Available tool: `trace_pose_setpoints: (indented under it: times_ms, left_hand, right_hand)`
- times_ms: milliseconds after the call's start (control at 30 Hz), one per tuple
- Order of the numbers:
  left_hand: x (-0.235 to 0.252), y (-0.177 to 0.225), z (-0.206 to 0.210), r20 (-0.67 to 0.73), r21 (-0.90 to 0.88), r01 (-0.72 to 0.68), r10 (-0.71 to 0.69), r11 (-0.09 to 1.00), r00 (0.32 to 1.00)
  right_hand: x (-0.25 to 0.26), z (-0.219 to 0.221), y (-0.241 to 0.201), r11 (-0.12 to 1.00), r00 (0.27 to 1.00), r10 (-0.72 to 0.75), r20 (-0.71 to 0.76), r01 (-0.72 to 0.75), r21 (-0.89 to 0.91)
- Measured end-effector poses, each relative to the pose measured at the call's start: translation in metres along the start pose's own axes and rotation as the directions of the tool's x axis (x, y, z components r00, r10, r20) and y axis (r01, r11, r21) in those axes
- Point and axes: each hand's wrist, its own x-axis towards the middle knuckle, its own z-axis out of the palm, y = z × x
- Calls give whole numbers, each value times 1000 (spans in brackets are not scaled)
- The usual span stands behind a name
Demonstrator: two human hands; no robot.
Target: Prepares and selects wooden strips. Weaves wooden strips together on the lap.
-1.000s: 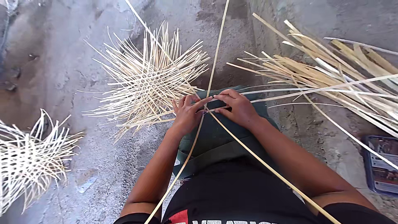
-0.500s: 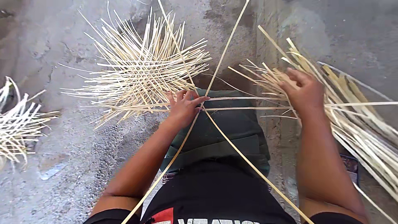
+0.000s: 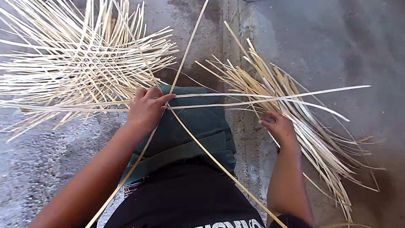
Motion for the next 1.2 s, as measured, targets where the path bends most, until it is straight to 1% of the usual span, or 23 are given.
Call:
trace_pose_setpoints:
  times_ms: [100,167,267,333,433,500,533,567,633,700,767,833,867,900,933,967,1000,1033,1067,1100,1133,1200]
  left_hand:
    - [2,-4,1,-5,-18,-15,15,1000,1000]
    - [0,-1,0,4,-20,22,-22,1000,1000]
    - [0,1,0,22,-34,66,-66,997,998]
    - [1,-4,4,11,-49,46,-46,998,999]
    - [1,-10,9,-20,-67,-2,1,998,1000]
    - [1,-12,10,-44,-61,-31,29,998,999]
    - [1,-13,11,-48,-52,-38,36,998,998]
    - [0,-13,11,-45,-49,-43,41,998,998]
    - [0,-12,9,-33,-46,-40,38,998,999]
    - [0,-10,8,-24,-46,-21,20,999,1000]
    - [1,-9,9,-17,-48,-5,4,999,1000]
    - [2,-7,8,3,-36,21,-21,999,1000]
    - [1,-6,6,9,-24,35,-35,999,999]
    - [0,-5,4,13,-23,45,-45,999,999]
    - [-2,-4,1,7,-19,43,-43,999,999]
    - [-4,-2,-2,0,-17,30,-30,999,1000]
    - [-5,-1,-3,-4,-13,9,-9,1000,1000]
    - [-5,-2,-3,-6,-2,-19,19,1000,1000]
    - [-4,-5,-3,-4,-3,-48,48,999,999]
    - [-3,-9,-2,-2,-15,-74,74,997,997]
    - [-2,-13,-1,3,-37,-88,88,995,996]
    - [0,-19,3,12,-74,-85,86,994,996]
  right_hand:
    - [2,-2,4,998,998,28,-48,-30,-55]
    - [4,-13,7,996,996,41,-77,-47,-75]
    - [7,-41,10,993,986,23,-167,-42,-113]
    - [7,-62,10,994,971,29,-238,-53,-95]
    - [15,-89,26,994,919,62,-390,-91,-57]
    - [24,-105,40,986,870,112,-480,-158,-57]
    - [29,-113,50,978,854,141,-501,-197,-62]
    - [33,-120,61,972,858,167,-486,-226,-65]
    - [40,-131,81,954,891,260,-372,-296,-42]
    - [48,-137,90,952,925,307,-223,-300,67]
    - [50,-137,87,948,964,255,-72,-235,215]
    - [49,-136,81,939,985,171,5,-165,303]
    - [46,-136,79,933,990,138,-1,-130,335]
    - [42,-136,79,930,993,111,-48,-86,357]
    - [37,-135,79,923,986,99,-133,-41,382]
    - [27,-135,74,908,964,130,-234,-21,418]
    - [18,-135,72,888,922,190,-337,-14,460]
    - [12,-135,75,870,875,253,-413,-18,493]
    - [8,-134,80,853,835,308,-456,-30,521]
    - [3,-132,87,840,810,352,-470,-51,541]
    - [-2,-129,93,832,808,377,-454,-79,549]
    - [-13,-121,101,821,845,399,-357,-155,550]
